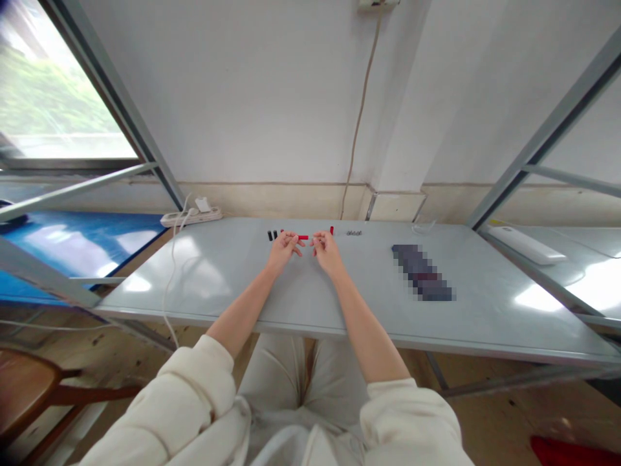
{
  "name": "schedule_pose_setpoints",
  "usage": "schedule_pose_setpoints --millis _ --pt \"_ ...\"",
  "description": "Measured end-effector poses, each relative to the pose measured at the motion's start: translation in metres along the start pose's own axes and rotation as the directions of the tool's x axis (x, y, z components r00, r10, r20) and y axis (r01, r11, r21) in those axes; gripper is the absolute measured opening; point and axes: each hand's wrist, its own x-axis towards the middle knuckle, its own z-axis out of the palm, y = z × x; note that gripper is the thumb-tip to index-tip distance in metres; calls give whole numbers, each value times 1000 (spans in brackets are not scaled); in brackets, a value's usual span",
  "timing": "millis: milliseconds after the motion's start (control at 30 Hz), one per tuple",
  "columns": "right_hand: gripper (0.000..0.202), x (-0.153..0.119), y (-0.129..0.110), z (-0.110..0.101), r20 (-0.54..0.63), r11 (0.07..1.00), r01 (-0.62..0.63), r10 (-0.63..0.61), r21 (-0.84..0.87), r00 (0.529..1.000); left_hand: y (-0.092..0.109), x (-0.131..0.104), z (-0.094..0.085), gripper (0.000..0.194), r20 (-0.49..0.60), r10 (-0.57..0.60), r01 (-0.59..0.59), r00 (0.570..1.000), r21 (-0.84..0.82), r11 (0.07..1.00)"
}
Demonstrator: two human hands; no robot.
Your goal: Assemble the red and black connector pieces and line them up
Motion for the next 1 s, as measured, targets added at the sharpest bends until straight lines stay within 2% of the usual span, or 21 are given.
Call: schedule_pose_setpoints --millis 267,400,500,733,833,1000 --pt "49 -2 0 -1 -106 989 -148 145 -25 984 2 -1 1 28 37 -13 13 999 -7 1000" --pt "53 -3 2 -2 -82 985 -158 152 -75 985 1 -2 2 29 89 -31 30 996 18 999" --pt "53 -5 2 -3 -108 982 -155 144 -109 984 0 -2 2 28 101 -47 44 994 26 999" --pt "51 -4 -1 -8 -270 984 -126 89 -124 959 1 -1 -2 28 -99 -66 65 993 -8 998" --pt "44 -1 -1 -6 -224 990 -50 19 -134 974 3 -2 -2 29 -39 -102 102 994 10 995" --pt "31 -3 2 2 10 985 24 -22 -173 1000 1 -3 0 32 27 -99 100 995 -27 995"
